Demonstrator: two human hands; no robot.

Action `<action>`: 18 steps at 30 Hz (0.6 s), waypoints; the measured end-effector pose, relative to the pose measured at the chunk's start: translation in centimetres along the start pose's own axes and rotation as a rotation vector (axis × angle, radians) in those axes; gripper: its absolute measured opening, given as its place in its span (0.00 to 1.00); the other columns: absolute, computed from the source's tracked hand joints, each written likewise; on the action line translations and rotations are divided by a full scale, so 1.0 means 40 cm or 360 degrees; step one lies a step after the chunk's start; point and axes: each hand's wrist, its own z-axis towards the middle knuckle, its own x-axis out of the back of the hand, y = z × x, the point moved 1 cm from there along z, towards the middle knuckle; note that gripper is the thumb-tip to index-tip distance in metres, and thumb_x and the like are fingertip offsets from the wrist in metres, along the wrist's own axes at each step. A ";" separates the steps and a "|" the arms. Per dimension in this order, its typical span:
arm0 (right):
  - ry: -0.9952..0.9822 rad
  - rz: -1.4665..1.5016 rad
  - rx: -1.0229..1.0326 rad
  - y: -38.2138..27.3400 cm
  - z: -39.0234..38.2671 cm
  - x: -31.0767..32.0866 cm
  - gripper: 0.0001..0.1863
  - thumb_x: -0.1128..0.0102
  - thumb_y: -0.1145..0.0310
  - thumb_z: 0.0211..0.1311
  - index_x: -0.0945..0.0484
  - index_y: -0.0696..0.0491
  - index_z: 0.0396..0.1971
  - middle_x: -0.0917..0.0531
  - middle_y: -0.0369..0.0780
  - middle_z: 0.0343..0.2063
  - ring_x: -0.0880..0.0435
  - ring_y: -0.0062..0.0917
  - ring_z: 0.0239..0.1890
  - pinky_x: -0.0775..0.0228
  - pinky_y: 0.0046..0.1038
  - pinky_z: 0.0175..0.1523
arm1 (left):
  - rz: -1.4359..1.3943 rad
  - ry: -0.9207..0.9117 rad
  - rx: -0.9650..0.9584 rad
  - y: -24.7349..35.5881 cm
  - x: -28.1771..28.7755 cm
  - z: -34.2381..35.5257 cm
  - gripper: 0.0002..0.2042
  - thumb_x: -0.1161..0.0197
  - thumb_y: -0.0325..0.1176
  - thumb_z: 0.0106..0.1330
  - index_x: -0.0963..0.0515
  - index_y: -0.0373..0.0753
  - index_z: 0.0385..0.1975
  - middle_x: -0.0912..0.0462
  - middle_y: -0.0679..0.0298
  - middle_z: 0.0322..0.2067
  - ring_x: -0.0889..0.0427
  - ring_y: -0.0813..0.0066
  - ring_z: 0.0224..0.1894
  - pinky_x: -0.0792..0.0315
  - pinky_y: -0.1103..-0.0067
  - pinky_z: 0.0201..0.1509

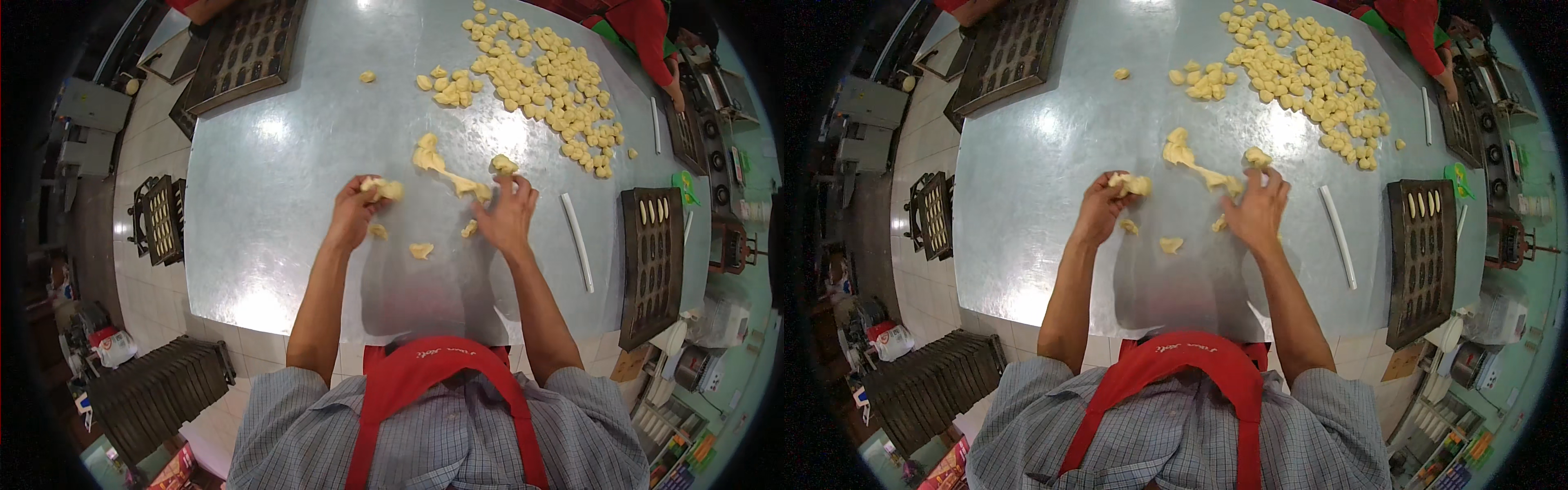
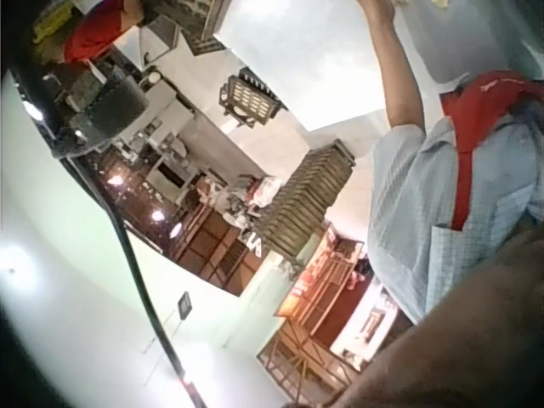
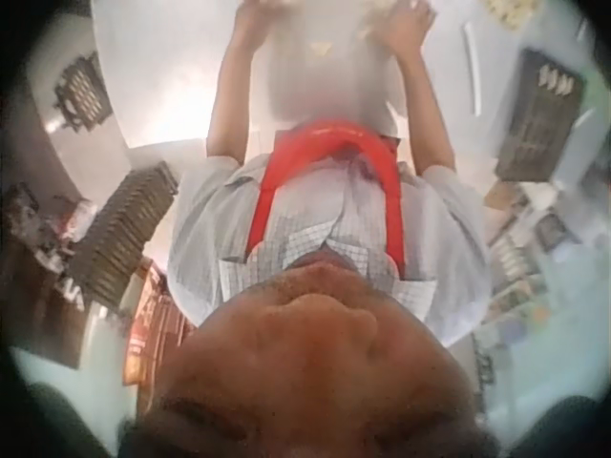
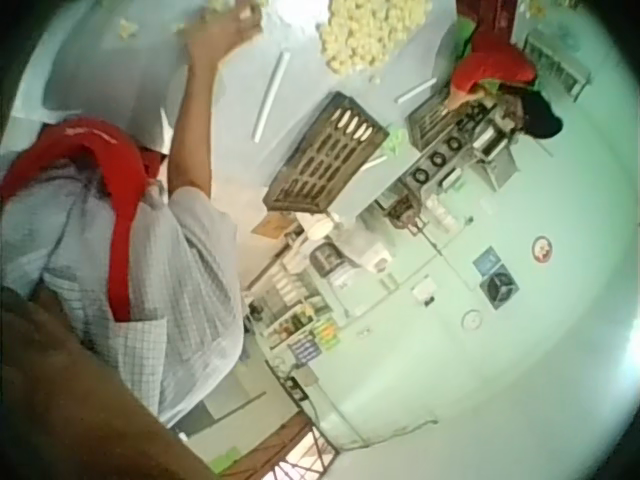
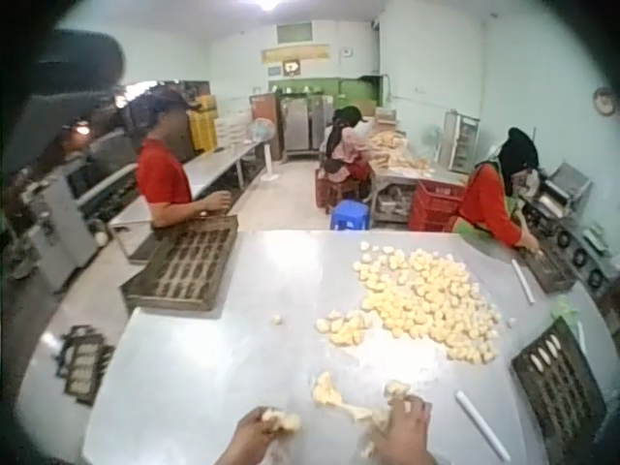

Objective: The person shapes dough pieces on a table by flattening and rolling them by hand, then places the formed dough rolls into a baking tray.

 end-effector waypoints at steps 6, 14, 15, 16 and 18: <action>-0.0684 0.1299 -0.0123 -0.135 -0.065 0.050 0.23 0.25 0.62 0.69 0.14 0.56 0.59 0.08 0.49 0.46 0.09 0.40 0.42 0.17 0.39 0.48 | 0.0170 -0.0198 0.0183 -0.037 -0.210 -0.119 0.12 0.42 0.28 0.84 0.20 0.37 0.62 0.16 0.61 0.52 0.13 0.70 0.53 0.16 0.73 0.54; -0.0860 0.1369 -0.0171 -0.039 -0.178 0.122 0.19 0.29 0.66 0.75 0.14 0.57 0.60 0.09 0.39 0.36 0.10 0.23 0.38 0.18 0.29 0.45 | 0.0468 0.0017 -0.0121 -0.094 -0.195 -0.152 0.12 0.41 0.28 0.83 0.21 0.36 0.61 0.15 0.61 0.51 0.12 0.69 0.51 0.14 0.70 0.54; -0.0845 0.1366 -0.0178 -0.042 -0.181 0.110 0.19 0.29 0.66 0.75 0.14 0.57 0.60 0.09 0.39 0.36 0.10 0.23 0.38 0.18 0.29 0.45 | 0.0584 -0.0105 -0.0033 -0.107 -0.249 -0.174 0.11 0.40 0.29 0.84 0.21 0.36 0.60 0.15 0.62 0.49 0.12 0.70 0.50 0.14 0.71 0.53; -0.0814 0.1459 -0.0242 -0.052 -0.185 0.093 0.21 0.28 0.65 0.74 0.15 0.56 0.62 0.09 0.40 0.36 0.10 0.25 0.36 0.19 0.29 0.44 | 0.0699 -0.0215 0.0054 -0.120 -0.282 -0.191 0.10 0.38 0.31 0.84 0.21 0.37 0.59 0.15 0.62 0.48 0.12 0.71 0.48 0.13 0.71 0.51; -0.0776 0.1550 -0.0311 -0.029 -0.200 0.091 0.23 0.27 0.64 0.72 0.16 0.55 0.63 0.08 0.41 0.36 0.10 0.27 0.34 0.19 0.28 0.43 | 0.0607 -0.0248 0.0087 -0.162 -0.285 -0.173 0.10 0.37 0.35 0.84 0.21 0.37 0.56 0.15 0.63 0.47 0.13 0.75 0.43 0.16 0.78 0.44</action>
